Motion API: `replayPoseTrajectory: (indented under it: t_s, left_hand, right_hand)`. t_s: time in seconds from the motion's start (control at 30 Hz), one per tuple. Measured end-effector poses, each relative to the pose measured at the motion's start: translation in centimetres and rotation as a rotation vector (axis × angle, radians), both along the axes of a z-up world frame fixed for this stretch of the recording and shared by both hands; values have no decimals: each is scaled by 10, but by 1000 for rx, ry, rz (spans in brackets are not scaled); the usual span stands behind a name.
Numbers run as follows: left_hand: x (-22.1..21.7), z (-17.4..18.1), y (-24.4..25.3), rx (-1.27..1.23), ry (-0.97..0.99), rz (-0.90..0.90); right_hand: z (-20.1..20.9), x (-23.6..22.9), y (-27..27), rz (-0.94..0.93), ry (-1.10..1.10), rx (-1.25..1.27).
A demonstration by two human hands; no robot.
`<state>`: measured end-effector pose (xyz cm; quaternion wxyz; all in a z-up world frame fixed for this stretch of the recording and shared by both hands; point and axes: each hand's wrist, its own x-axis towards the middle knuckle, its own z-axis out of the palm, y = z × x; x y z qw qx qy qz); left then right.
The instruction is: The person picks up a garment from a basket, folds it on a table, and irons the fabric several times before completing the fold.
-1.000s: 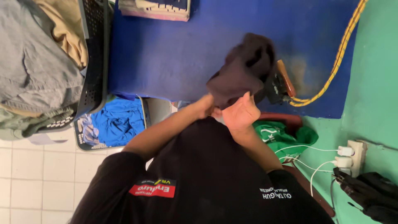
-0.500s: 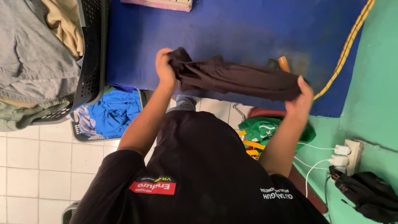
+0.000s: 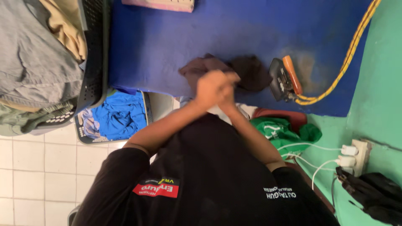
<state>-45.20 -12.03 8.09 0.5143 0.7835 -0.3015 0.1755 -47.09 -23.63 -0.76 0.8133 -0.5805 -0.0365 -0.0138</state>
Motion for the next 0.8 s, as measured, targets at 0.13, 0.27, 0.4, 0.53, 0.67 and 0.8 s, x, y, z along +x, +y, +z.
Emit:
replayPoseTrajectory:
  t_s: [0.13, 0.27, 0.4, 0.53, 0.67, 0.8]
  left_hand:
    - [-16, 17, -2, -111, -47, -433]
    - [-23, 20, 3, -238, 125, -712]
    - [-24, 21, 12, -217, 313, -858]
    - [-13, 12, 12, -260, 437, -783]
    - [-7, 3, 26, -255, 341, -407]
    - [15, -24, 49, 244, -191, -9]
  right_hand:
    - [38, 18, -6, -15, 40, -18]
    - [55, 38, -24, -30, 48, -71]
    - [74, 48, -47, -63, 35, -95]
    - [91, 67, -55, -74, -4, -144]
    - [87, 67, -43, -15, 23, -177]
    - [67, 30, -41, 97, 116, -205]
